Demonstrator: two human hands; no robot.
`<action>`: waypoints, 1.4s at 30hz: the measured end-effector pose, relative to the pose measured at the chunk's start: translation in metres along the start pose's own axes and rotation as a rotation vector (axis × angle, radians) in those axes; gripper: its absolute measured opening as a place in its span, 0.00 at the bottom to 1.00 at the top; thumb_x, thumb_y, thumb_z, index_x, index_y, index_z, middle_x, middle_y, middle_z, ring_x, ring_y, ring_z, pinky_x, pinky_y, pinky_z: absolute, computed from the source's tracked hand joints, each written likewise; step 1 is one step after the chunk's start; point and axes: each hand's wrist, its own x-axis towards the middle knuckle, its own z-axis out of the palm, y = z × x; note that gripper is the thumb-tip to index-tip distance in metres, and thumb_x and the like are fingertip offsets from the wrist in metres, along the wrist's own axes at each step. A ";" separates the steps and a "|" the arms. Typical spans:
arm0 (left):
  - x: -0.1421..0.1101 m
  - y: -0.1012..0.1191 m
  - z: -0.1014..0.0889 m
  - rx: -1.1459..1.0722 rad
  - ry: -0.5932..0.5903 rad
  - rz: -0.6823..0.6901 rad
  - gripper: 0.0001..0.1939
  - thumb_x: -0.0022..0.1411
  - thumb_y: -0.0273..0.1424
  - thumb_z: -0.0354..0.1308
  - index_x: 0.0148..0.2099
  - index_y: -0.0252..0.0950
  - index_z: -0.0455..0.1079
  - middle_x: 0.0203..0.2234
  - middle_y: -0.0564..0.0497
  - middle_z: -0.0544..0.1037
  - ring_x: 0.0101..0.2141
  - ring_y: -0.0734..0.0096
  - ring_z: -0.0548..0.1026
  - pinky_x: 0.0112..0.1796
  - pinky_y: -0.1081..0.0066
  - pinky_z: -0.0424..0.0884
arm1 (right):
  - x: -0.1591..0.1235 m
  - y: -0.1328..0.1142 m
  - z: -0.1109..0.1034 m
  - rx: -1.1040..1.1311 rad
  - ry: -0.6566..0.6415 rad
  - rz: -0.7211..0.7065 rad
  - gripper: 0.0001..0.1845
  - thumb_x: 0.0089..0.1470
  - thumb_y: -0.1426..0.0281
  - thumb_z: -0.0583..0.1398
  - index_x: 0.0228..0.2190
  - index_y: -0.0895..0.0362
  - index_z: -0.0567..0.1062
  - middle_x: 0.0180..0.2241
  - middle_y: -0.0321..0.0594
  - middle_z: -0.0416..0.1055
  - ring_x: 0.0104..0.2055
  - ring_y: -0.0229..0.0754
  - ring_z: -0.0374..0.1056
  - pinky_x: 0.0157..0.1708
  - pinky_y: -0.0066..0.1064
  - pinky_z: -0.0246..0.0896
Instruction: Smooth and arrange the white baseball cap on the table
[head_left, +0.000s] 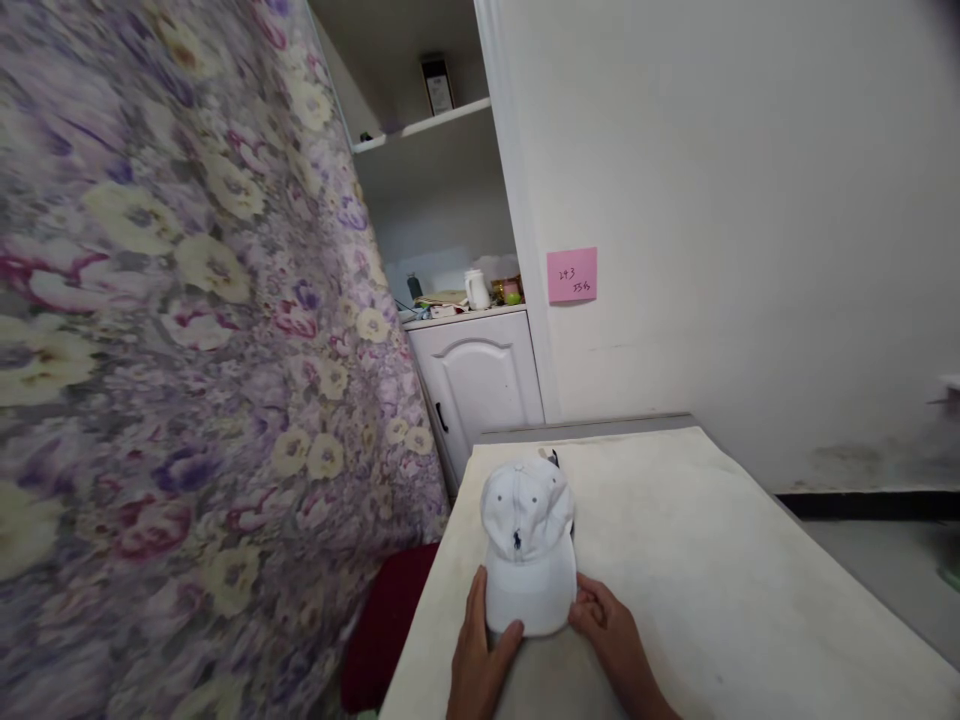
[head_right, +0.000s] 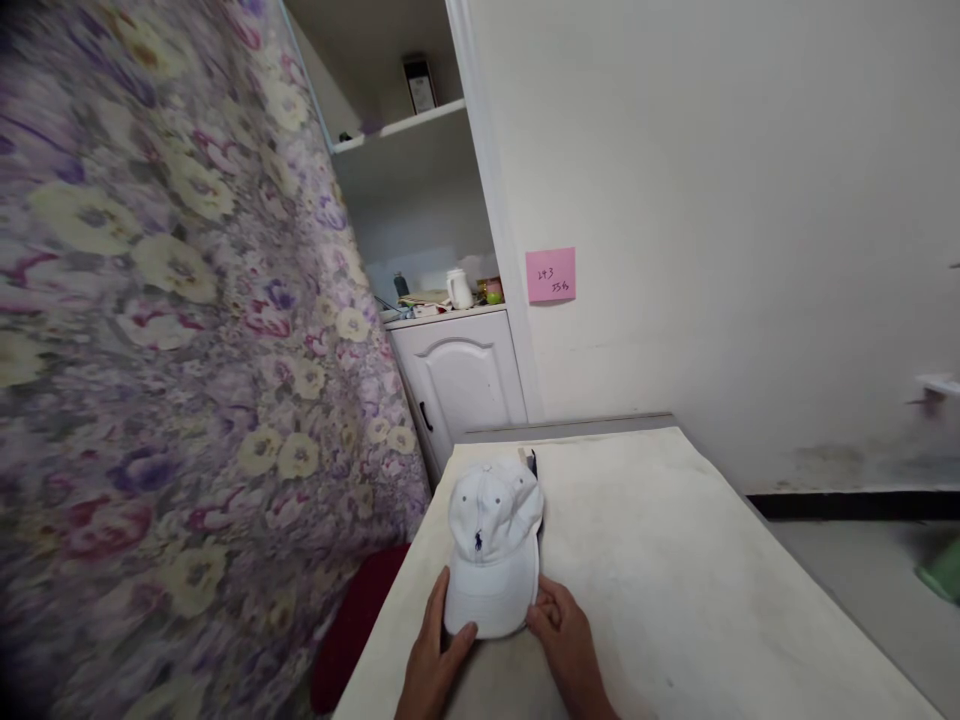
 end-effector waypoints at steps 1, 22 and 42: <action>0.000 0.000 0.000 -0.005 0.002 -0.001 0.44 0.62 0.43 0.52 0.72 0.25 0.44 0.72 0.33 0.52 0.70 0.50 0.52 0.68 0.52 0.49 | 0.000 0.000 0.000 0.002 -0.001 0.000 0.26 0.42 0.56 0.67 0.42 0.57 0.82 0.28 0.41 0.80 0.31 0.51 0.75 0.35 0.41 0.73; 0.000 -0.008 0.000 -0.107 0.022 0.019 0.52 0.50 0.39 0.62 0.70 0.21 0.46 0.72 0.29 0.51 0.71 0.49 0.49 0.69 0.55 0.47 | 0.000 0.026 0.002 0.041 -0.036 0.017 0.25 0.47 0.61 0.65 0.47 0.57 0.75 0.28 0.35 0.73 0.25 0.44 0.71 0.26 0.35 0.68; -0.006 -0.007 0.000 -0.053 0.029 0.064 0.45 0.57 0.41 0.60 0.71 0.28 0.51 0.74 0.37 0.46 0.72 0.52 0.43 0.70 0.56 0.45 | -0.010 0.035 0.008 -0.519 -0.064 -0.523 0.24 0.59 0.66 0.58 0.56 0.54 0.74 0.60 0.54 0.71 0.63 0.60 0.65 0.60 0.55 0.65</action>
